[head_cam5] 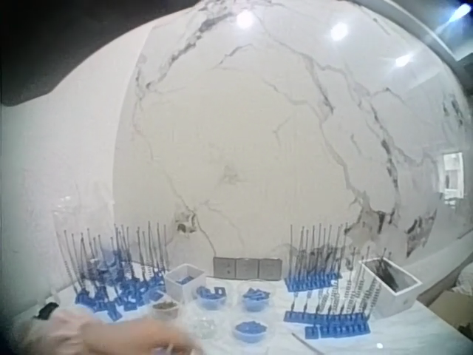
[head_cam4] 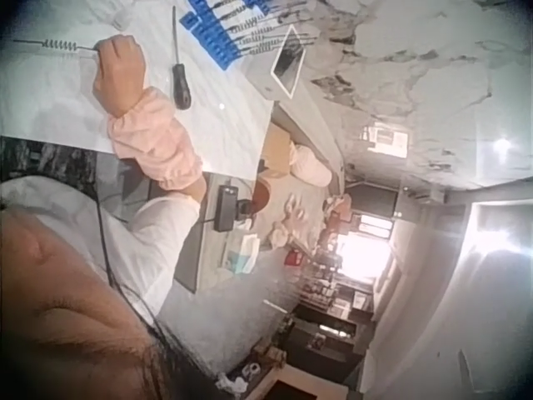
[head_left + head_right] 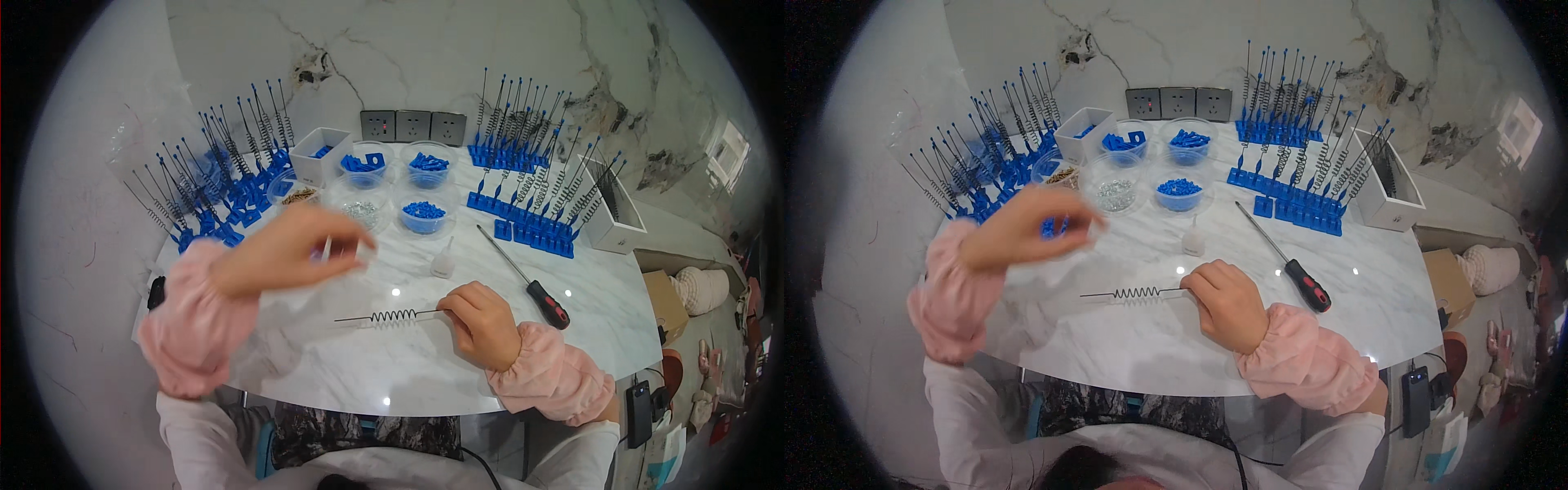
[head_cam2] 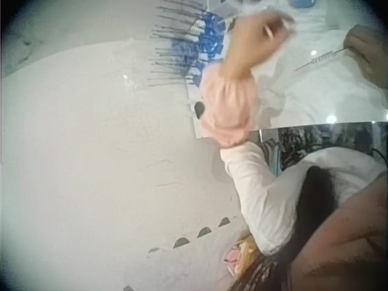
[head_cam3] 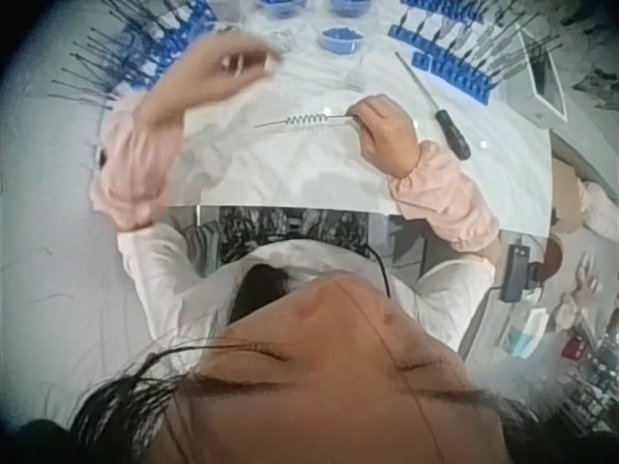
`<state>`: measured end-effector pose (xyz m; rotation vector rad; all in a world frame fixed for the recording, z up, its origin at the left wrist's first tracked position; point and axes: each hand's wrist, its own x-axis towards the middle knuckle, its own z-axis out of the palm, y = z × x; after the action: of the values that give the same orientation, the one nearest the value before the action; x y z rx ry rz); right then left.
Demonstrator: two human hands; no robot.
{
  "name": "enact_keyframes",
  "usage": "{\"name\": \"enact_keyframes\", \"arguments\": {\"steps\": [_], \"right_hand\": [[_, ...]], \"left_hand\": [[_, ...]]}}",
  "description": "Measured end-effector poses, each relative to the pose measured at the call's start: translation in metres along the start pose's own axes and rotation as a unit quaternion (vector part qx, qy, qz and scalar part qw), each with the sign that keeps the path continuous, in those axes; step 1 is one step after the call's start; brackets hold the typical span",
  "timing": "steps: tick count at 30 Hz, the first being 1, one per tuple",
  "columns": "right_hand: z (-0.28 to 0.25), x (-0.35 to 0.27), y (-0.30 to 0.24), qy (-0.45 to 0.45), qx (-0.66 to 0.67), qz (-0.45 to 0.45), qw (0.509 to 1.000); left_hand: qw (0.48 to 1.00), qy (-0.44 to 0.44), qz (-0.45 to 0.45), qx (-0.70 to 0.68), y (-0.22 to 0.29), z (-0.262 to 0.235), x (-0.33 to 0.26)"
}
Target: The person assembles small blue plastic housings by inserting metal springs and screws, then securing them with a screwdriver and glue.
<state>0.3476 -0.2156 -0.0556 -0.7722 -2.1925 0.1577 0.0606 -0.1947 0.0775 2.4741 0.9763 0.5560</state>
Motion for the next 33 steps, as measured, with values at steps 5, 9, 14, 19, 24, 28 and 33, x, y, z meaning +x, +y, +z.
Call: {"name": "enact_keyframes", "arguments": {"steps": [5, 9, 14, 19, 24, 28, 33], "right_hand": [[0.006, 0.000, 0.002, -0.030, -0.027, 0.006, 0.999], [0.011, -0.004, 0.010, -0.037, -0.035, 0.008, 0.999], [0.012, -0.006, 0.010, -0.049, -0.034, 0.017, 0.998], [0.012, -0.007, 0.014, -0.059, -0.037, 0.012, 0.997], [0.012, -0.005, 0.014, -0.057, -0.038, 0.016, 0.998], [0.012, -0.005, 0.011, -0.064, -0.032, 0.020, 0.997], [0.014, -0.004, 0.008, -0.062, -0.016, 0.029, 0.998]], "left_hand": [[0.982, 0.029, 0.011, 0.185, -0.065, 0.017, 0.091], [0.970, -0.019, -0.028, 0.242, -0.090, 0.054, 0.150], [0.954, -0.072, -0.045, 0.288, -0.126, 0.083, 0.174], [0.946, -0.155, -0.099, 0.265, -0.123, 0.084, 0.187], [0.952, -0.091, -0.063, 0.285, -0.124, 0.090, 0.184], [0.962, 0.001, -0.009, 0.274, -0.128, 0.089, 0.180], [0.984, -0.003, 0.019, 0.180, -0.126, 0.066, 0.167]]}}
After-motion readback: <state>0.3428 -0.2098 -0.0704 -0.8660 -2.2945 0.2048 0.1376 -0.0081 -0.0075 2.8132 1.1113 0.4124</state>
